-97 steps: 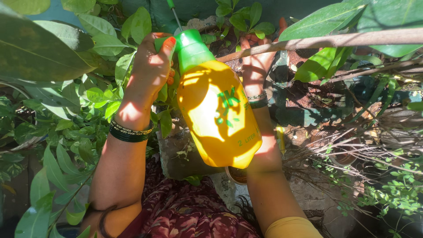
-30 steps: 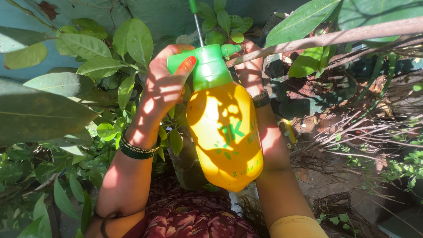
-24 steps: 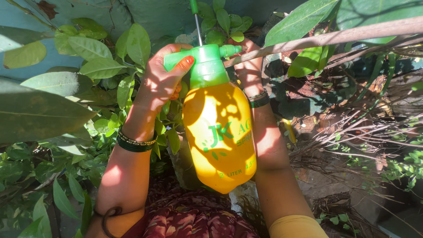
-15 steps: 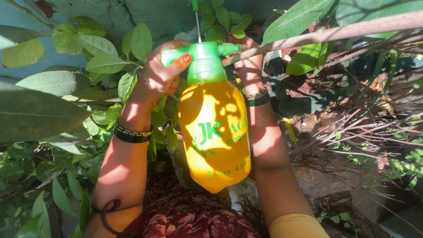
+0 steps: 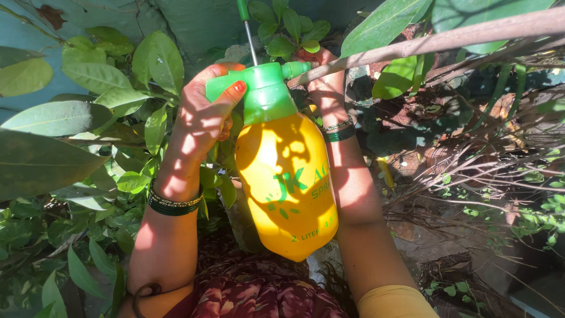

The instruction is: The person pumps a pressure sprayer and applies a fine mist to the leaves of several potted plants while supporting the branches by hand.

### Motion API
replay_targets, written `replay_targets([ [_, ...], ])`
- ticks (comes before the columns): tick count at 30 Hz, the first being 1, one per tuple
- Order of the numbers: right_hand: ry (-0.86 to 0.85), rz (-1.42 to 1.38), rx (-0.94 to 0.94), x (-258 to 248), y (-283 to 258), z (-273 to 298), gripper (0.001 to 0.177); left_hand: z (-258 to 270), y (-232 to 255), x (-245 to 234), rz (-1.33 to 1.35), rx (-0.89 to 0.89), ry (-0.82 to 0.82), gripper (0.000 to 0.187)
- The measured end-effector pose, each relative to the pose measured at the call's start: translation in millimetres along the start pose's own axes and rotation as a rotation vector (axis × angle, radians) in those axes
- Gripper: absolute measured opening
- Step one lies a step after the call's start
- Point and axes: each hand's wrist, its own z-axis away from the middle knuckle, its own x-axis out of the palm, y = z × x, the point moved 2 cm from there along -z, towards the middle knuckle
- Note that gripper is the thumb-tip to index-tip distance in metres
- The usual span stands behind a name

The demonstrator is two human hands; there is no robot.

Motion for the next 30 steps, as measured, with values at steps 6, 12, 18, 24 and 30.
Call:
replay_targets([
  [6,0.025,0.220,-0.128,-3,4,3,0.030,5,-11,-3,0.081,0.055,0.070,0.025],
  [12,0.048,0.235,-0.083,1,-6,10,0.029,3,-35,-8,0.029,0.102,0.174,0.027],
  [18,0.053,-0.017,-0.053,-1,-3,8,0.033,0,-62,-15,-0.164,0.020,0.252,0.024],
  [24,0.046,0.009,-0.045,-6,3,7,0.038,2,-57,-11,-0.168,0.067,0.259,0.029],
  [30,0.120,-0.004,-0.028,-1,5,3,0.044,7,-26,0,-0.042,0.035,0.238,0.031],
])
